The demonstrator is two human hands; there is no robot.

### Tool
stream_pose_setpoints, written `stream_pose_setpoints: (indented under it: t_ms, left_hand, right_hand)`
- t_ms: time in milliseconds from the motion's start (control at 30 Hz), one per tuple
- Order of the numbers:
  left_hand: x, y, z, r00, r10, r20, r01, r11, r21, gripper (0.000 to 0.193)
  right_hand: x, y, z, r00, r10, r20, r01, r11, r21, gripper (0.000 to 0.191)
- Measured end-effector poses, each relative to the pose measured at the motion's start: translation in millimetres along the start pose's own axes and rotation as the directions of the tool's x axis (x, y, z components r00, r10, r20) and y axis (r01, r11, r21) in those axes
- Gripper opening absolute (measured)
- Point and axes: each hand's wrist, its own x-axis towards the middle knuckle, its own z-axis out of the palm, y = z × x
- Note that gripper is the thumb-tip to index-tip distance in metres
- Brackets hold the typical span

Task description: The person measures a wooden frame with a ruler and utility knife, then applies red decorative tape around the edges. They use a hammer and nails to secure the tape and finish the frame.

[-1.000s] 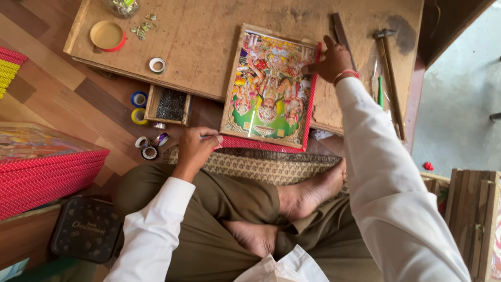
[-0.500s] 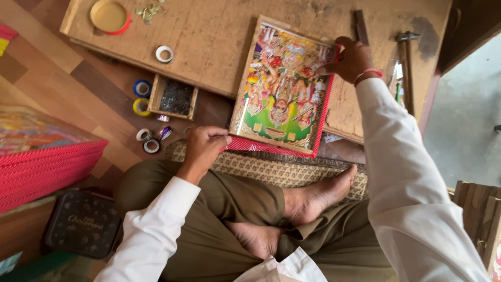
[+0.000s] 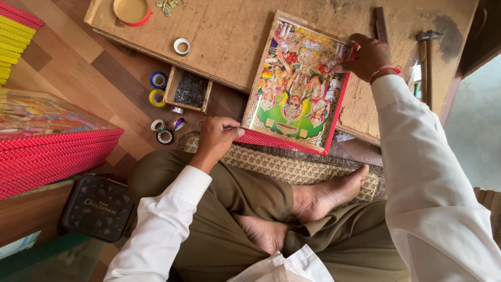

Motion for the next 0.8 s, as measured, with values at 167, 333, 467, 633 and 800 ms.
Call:
stream_pose_setpoints:
  t_ms: [167, 333, 467, 633, 800]
  left_hand:
    - [-1.8, -4.9, 2.1, 0.988, 0.148, -0.049, -0.146, 0.988, 0.039, 0.018]
    - [-1.4, -4.2, -1.2, 0.981, 0.19, -0.04, -0.183, 0.974, 0.136, 0.016]
    - [-0.1, 1.4, -1.9, 0.978, 0.203, -0.044, -0.195, 0.971, 0.135, 0.018]
    - [-0.2, 3.5, -0.6, 0.975, 0.216, -0.057, -0.205, 0.966, 0.159, 0.019]
    - [-0.1, 4.1, 0.0, 0.978, 0.194, -0.071, -0.177, 0.964, 0.198, 0.02]
  right_hand:
    - [-5.8, 2.1, 5.6, 0.997, 0.059, 0.049, -0.065, 0.99, 0.126, 0.103]
    - [-10.1, 7.1, 13.5, 0.999, 0.004, -0.043, 0.006, 0.977, 0.212, 0.105]
    - [-12.9, 9.0, 16.1, 0.995, -0.033, -0.091, 0.048, 0.984, 0.173, 0.102]
    - [-15.8, 9.5, 17.0, 0.997, -0.024, -0.08, 0.038, 0.983, 0.178, 0.092]
    - [-14.8, 9.5, 17.2, 0.994, -0.049, -0.096, 0.062, 0.99, 0.129, 0.087]
